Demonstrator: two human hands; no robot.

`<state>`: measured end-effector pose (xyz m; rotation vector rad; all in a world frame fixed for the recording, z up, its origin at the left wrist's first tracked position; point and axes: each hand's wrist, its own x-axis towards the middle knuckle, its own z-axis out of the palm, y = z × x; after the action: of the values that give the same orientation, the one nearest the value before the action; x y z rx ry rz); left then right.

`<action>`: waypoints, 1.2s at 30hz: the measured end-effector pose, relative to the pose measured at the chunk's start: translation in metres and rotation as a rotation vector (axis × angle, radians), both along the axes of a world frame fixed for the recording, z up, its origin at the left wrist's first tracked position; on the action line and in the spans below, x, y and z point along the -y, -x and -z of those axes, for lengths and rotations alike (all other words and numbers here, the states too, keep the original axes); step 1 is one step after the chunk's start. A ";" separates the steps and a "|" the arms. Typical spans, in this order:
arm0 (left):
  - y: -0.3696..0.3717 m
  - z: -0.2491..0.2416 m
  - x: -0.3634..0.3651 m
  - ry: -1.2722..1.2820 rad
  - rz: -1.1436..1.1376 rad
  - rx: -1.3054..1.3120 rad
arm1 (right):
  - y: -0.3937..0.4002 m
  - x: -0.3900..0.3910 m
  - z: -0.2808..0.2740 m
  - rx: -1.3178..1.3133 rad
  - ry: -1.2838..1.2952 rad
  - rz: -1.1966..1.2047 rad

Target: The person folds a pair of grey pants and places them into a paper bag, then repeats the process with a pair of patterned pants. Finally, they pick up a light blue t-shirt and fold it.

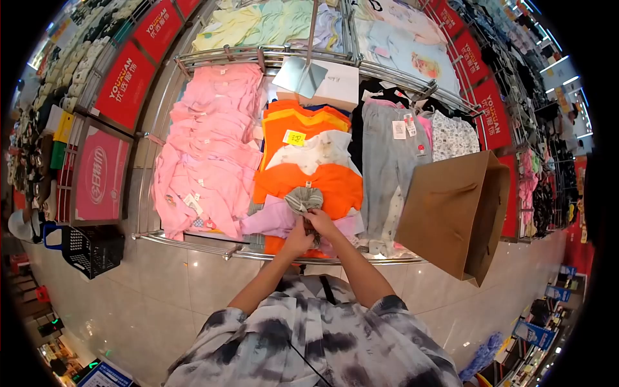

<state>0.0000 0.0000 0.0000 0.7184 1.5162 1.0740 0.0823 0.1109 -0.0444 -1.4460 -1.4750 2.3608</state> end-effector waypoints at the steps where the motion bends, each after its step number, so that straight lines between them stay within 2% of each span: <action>1: 0.000 -0.012 -0.006 0.048 0.003 -0.038 | 0.001 -0.001 -0.002 -0.017 0.014 0.021; 2: -0.001 -0.016 -0.009 0.099 0.004 -0.076 | 0.003 -0.001 -0.004 -0.035 0.030 0.041; 3: -0.009 0.000 -0.007 0.143 0.054 -0.077 | -0.004 0.006 -0.011 -0.026 -0.059 0.037; 5: -0.013 0.054 -0.008 0.228 0.159 -0.115 | 0.000 0.013 -0.018 -0.043 -0.237 0.035; 8: -0.012 0.045 -0.008 0.068 0.204 -0.310 | 0.018 0.014 -0.036 0.236 -0.599 -0.049; 11: -0.002 0.045 0.003 -0.389 0.160 -0.249 | 0.037 0.018 -0.049 0.293 -0.770 -0.013; 14: -0.003 0.055 0.003 -0.410 0.133 -0.306 | 0.053 0.024 -0.042 0.251 -1.299 0.147; 17: -0.012 0.063 0.001 -0.227 0.178 -0.503 | 0.057 0.012 -0.016 0.266 -1.224 0.034; 20: -0.017 0.045 -0.005 -0.060 0.308 -0.536 | 0.058 0.004 -0.023 0.327 -1.133 0.006; 23: -0.023 0.021 -0.014 0.186 0.233 -0.538 | 0.058 -0.009 -0.010 0.332 -0.908 0.091; 26: -0.025 0.033 -0.011 0.122 0.110 -0.483 | 0.042 -0.023 -0.016 0.118 -0.748 0.098; 29: -0.023 0.032 -0.009 0.175 0.143 -0.459 | 0.023 -0.041 0.015 -0.110 -0.597 0.098; 32: -0.016 0.021 -0.010 0.131 0.107 -0.256 | 0.027 -0.050 0.007 -0.102 -0.492 0.141; 36: -0.017 0.008 -0.005 0.022 0.079 -0.236 | 0.036 -0.062 -0.013 0.153 -1.047 -0.285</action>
<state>0.0165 0.0050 -0.0085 0.9071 1.6816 0.9364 0.0459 0.1727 -0.0311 -1.1356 -2.4859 1.1125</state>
